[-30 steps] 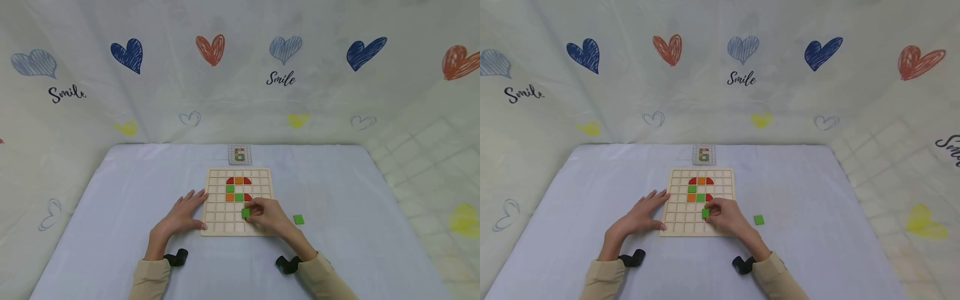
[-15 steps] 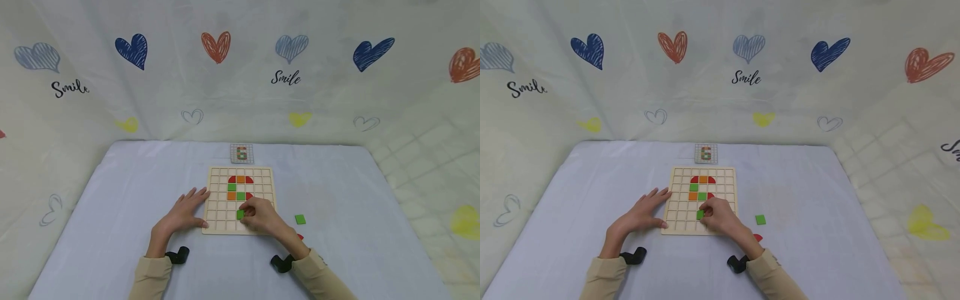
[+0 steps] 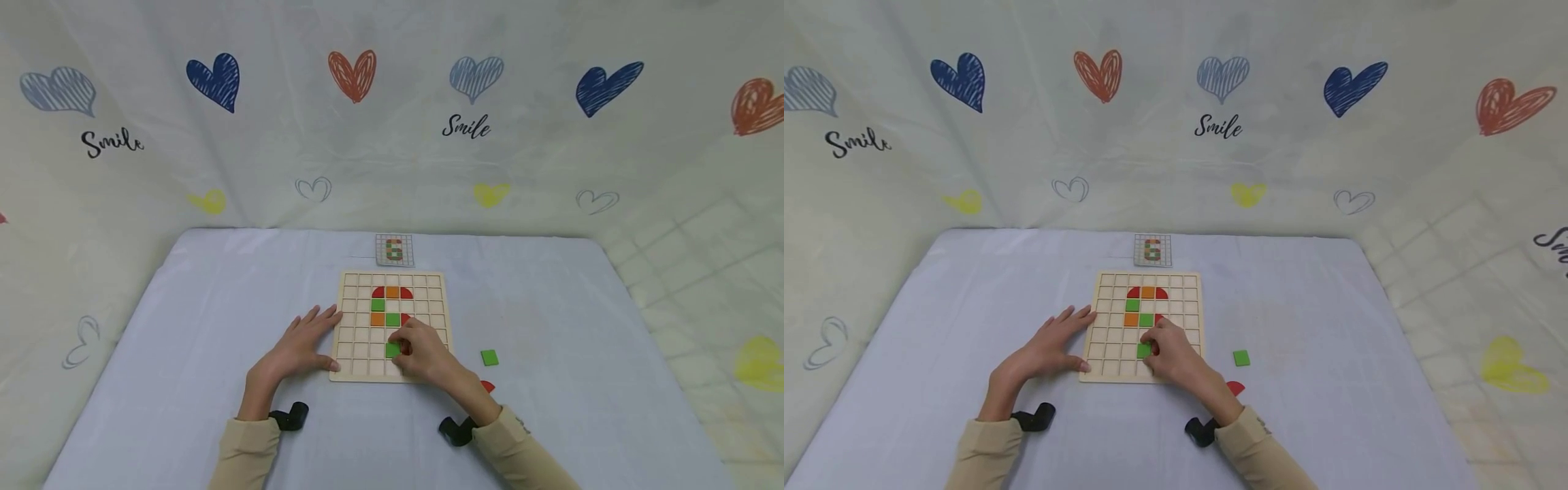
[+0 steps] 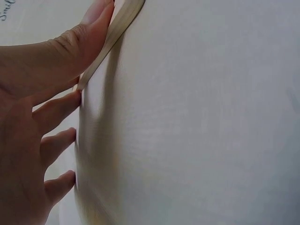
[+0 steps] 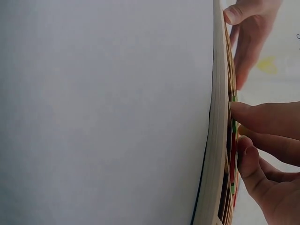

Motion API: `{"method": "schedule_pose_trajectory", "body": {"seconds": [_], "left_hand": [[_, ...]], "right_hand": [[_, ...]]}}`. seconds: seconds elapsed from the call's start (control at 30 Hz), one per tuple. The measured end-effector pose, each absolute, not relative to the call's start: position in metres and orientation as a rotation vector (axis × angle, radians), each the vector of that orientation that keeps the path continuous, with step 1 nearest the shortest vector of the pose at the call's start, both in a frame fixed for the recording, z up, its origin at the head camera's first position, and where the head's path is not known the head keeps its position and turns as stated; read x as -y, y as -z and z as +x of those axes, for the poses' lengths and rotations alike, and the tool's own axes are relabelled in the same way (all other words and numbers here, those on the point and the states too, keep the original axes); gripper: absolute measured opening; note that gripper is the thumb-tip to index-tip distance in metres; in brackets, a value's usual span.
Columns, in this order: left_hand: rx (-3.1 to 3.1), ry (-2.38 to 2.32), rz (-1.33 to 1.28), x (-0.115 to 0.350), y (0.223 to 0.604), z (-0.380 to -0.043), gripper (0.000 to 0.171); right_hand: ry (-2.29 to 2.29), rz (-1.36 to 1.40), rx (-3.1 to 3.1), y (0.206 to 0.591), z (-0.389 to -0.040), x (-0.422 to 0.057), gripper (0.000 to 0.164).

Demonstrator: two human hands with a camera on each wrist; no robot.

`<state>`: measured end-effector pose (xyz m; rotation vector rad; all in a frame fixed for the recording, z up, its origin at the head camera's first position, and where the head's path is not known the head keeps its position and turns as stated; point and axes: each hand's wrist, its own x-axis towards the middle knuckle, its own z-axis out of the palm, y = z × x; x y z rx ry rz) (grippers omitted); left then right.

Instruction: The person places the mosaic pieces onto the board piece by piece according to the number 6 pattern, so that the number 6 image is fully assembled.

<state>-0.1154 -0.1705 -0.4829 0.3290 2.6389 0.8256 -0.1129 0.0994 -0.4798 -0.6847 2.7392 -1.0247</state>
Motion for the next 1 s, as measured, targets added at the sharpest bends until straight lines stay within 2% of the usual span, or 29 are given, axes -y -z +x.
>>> {"method": "schedule_pose_trajectory", "body": {"seconds": [1.0], "left_hand": [[-2.639,-0.803,0.327,0.171,0.485,-0.114,0.100]], "right_hand": [[1.098,-0.659,-2.796,0.477,-0.095,-0.155,0.028]]}}
